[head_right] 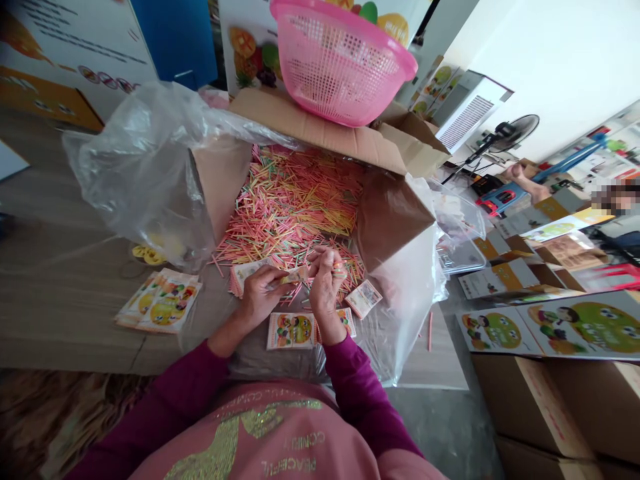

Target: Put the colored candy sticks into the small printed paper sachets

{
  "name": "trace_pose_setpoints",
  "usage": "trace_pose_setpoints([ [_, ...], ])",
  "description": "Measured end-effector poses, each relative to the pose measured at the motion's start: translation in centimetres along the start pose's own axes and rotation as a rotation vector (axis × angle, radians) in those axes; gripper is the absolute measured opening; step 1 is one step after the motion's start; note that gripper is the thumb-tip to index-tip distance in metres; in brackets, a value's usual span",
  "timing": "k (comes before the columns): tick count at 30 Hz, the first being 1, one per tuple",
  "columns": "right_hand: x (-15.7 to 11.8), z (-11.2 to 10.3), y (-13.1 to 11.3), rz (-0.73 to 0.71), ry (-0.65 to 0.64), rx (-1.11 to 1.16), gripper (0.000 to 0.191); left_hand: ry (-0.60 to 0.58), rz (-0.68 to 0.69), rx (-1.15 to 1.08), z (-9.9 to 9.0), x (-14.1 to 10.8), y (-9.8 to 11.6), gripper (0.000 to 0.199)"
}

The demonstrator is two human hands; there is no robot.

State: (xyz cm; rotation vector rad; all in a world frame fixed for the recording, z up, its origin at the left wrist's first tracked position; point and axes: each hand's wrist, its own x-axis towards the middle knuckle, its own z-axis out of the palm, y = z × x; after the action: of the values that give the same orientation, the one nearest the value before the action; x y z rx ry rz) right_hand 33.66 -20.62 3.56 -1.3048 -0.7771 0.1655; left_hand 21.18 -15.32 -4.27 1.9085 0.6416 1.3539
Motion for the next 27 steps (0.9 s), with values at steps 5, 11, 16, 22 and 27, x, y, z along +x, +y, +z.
trace_pose_setpoints([
  [5, -1.6, 0.6, 0.2, 0.059, -0.136, -0.082, 0.05, -0.017, 0.035, 0.064, -0.2, -0.1, -0.1, 0.017],
  [11, -2.1, 1.0, 0.5, 0.13, -0.252, -0.1, 0.057, -0.058, 0.052, 0.148, -0.1, -0.5, 0.0, 0.015],
  [16, -1.8, 1.1, 1.6, 0.244, -0.254, -0.018, 0.064, -0.034, 0.018, 0.096, -0.1, -0.3, 0.0, 0.013],
  [22, -1.7, 0.0, 1.4, 0.172, -0.338, -0.072, 0.063, -0.046, -0.014, 0.01, -0.1, 0.0, 0.2, 0.016],
  [27, -1.8, -0.6, 1.1, 0.087, -0.497, -0.095, 0.047, -0.055, -0.004, 0.003, 0.2, 0.2, 0.5, 0.015],
])
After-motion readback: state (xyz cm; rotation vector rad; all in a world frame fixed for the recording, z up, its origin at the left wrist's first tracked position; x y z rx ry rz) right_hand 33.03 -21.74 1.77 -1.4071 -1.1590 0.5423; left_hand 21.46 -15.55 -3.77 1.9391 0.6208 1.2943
